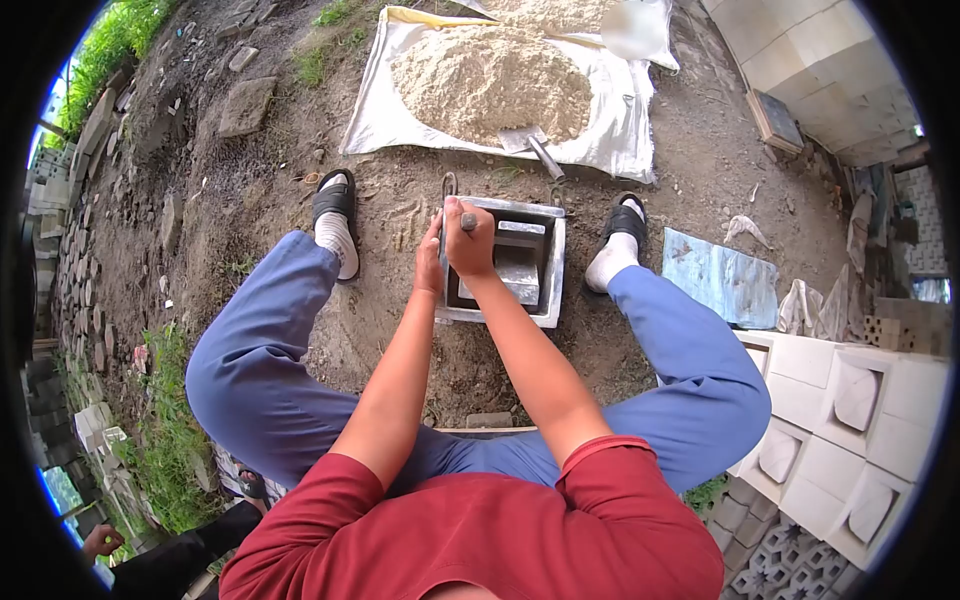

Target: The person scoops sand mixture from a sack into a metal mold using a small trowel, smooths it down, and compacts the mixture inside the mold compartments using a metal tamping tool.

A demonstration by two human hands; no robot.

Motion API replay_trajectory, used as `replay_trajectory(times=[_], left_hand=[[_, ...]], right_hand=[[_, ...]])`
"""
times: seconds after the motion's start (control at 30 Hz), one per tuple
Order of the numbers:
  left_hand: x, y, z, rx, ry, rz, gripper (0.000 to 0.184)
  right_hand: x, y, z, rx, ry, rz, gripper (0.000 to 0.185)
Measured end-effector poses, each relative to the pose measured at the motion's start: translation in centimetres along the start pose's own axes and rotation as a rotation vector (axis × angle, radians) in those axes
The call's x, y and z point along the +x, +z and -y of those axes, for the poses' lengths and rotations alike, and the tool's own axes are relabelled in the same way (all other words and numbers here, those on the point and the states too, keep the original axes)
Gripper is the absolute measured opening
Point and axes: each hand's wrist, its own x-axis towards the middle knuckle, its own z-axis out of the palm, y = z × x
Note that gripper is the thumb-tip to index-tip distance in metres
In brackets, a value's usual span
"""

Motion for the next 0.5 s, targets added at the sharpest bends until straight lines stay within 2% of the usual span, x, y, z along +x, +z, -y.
replay_trajectory(times=[0.03,0.2,0.37,0.43,0.5], left_hand=[[-0.1,0.0,-0.2,0.002,-0.009,0.002,0.088],[-0.2,-0.1,-0.4,0.011,-0.057,0.005,0.085],[-0.2,-0.1,-0.4,0.015,-0.092,0.007,0.083],[-0.2,-0.2,-0.3,0.013,-0.125,0.007,0.082],[-0.1,-0.3,-0.2,0.005,-0.174,0.008,0.08]], right_hand=[[-0.7,0.2,-0.6,-0.104,-0.105,0.012,0.05],[0.6,0.1,-0.6,-0.06,0.001,0.032,0.052],[2.2,0.6,2.9,-0.034,-0.031,0.103,0.051],[2.1,0.5,1.2,-0.154,-0.148,0.161,0.049],[1.8,0.8,-0.4,-0.185,-0.176,0.145,0.047]])
